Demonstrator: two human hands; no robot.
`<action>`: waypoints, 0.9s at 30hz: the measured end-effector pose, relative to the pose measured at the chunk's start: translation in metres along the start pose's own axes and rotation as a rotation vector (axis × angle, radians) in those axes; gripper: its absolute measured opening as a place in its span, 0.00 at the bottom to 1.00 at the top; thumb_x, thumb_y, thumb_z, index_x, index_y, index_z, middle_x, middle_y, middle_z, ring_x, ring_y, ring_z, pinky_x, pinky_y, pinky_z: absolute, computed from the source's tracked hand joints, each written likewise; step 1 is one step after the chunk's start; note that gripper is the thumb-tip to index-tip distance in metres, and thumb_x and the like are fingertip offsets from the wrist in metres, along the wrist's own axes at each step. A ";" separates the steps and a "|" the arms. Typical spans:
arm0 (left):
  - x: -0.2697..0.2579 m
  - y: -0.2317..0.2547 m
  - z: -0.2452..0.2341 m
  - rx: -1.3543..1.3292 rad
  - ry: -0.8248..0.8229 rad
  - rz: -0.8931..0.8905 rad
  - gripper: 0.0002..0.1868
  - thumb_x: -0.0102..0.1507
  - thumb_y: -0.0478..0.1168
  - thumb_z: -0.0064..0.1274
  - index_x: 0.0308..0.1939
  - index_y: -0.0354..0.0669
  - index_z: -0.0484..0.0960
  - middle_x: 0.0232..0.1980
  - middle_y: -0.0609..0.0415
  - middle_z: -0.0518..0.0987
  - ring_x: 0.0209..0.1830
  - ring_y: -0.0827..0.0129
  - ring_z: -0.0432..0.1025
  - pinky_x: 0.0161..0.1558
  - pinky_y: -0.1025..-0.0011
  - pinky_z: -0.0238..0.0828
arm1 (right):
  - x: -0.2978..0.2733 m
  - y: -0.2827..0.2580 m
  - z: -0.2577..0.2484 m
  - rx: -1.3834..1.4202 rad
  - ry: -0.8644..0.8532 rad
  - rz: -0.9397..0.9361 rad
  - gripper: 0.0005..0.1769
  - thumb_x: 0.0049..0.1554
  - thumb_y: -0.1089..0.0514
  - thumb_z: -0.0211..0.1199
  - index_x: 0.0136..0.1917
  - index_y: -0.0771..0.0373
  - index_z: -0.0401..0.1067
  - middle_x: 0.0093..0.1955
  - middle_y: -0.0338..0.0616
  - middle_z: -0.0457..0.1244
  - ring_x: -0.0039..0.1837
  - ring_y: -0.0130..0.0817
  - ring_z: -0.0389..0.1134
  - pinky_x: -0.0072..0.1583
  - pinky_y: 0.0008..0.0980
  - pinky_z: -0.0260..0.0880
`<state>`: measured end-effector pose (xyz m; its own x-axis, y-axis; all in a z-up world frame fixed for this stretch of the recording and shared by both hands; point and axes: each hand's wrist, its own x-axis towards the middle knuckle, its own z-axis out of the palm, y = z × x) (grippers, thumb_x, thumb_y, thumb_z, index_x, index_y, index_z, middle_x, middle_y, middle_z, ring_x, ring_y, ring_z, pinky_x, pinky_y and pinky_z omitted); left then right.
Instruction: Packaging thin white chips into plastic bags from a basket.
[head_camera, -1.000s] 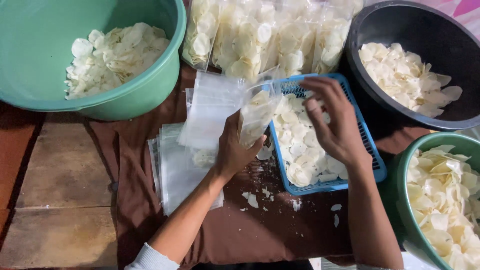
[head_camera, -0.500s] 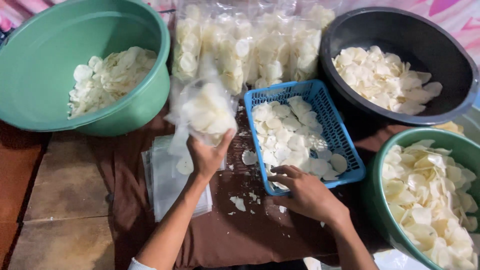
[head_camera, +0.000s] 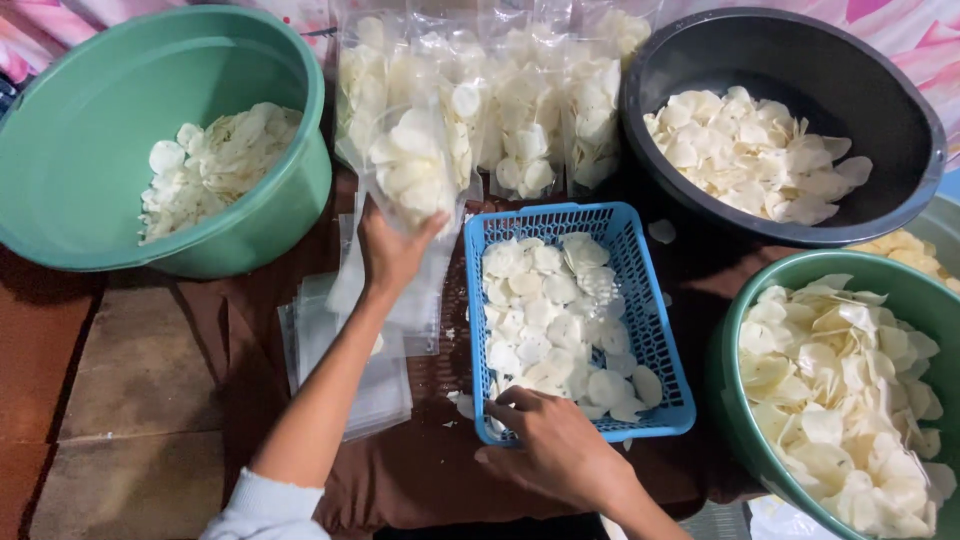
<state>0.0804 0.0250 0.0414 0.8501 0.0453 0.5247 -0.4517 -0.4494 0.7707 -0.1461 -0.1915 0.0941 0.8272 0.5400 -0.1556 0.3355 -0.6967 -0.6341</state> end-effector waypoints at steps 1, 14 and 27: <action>0.010 -0.012 0.008 -0.001 0.000 0.001 0.24 0.54 0.42 0.71 0.42 0.22 0.84 0.34 0.43 0.85 0.26 0.63 0.79 0.26 0.71 0.76 | 0.001 0.000 0.001 -0.001 0.001 0.000 0.25 0.56 0.45 0.69 0.60 0.63 0.76 0.57 0.46 0.67 0.41 0.49 0.72 0.47 0.45 0.75; 0.047 -0.064 0.089 -0.036 -0.268 -0.122 0.41 0.47 0.41 0.76 0.60 0.37 0.71 0.50 0.47 0.82 0.45 0.61 0.78 0.49 0.66 0.75 | 0.002 0.002 0.003 0.026 -0.013 0.095 0.29 0.55 0.40 0.70 0.61 0.60 0.77 0.59 0.46 0.69 0.48 0.49 0.73 0.52 0.44 0.73; 0.024 0.017 0.018 0.478 0.011 0.133 0.37 0.58 0.42 0.70 0.65 0.33 0.68 0.59 0.38 0.75 0.56 0.46 0.73 0.55 0.57 0.73 | 0.002 0.001 0.013 0.004 0.094 0.113 0.30 0.52 0.38 0.71 0.59 0.59 0.79 0.60 0.42 0.69 0.46 0.48 0.75 0.47 0.44 0.75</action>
<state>0.0981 0.0022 0.0606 0.7893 -0.0321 0.6132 -0.3796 -0.8104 0.4463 -0.1500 -0.1852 0.0836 0.8980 0.4118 -0.1549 0.2362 -0.7483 -0.6199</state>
